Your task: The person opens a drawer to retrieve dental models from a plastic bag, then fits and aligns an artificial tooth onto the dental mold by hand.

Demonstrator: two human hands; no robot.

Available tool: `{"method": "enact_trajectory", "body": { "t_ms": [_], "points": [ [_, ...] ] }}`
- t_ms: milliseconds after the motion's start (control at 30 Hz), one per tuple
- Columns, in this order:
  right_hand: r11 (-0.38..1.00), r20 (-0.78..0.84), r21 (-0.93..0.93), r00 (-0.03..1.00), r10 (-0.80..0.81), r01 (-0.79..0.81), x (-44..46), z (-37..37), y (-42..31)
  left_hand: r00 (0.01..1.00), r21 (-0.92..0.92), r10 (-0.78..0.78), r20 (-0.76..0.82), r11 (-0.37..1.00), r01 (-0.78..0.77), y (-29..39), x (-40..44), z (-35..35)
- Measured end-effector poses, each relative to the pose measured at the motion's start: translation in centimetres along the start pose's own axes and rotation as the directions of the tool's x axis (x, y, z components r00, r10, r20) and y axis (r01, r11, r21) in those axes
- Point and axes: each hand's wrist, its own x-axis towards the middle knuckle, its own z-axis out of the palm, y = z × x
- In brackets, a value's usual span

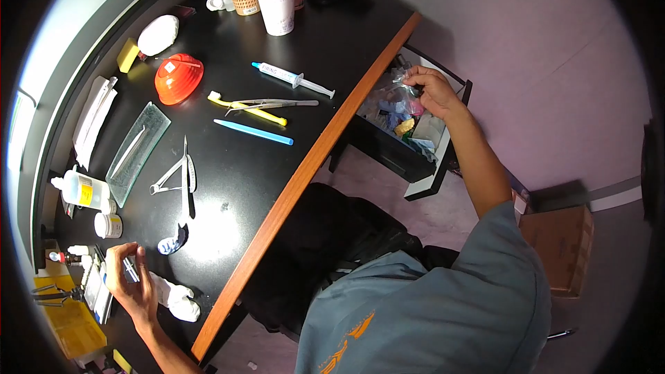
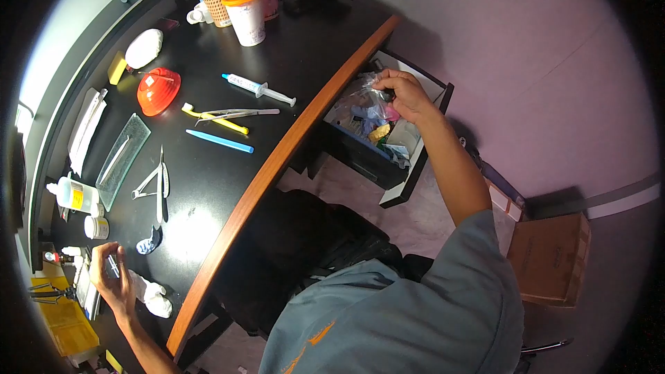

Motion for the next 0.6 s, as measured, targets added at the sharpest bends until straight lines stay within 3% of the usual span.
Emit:
{"method": "enact_trajectory", "body": {
  "t_ms": [600],
  "points": [
    [0.996, -0.029, 0.011, 0.996, 0.086, -0.086, -1.6, 1.0, 0.2, 1.0, -0.002, -0.026, 0.014, 1.0, 0.026, -0.1, -0.1, 0.2]
  ]
}}
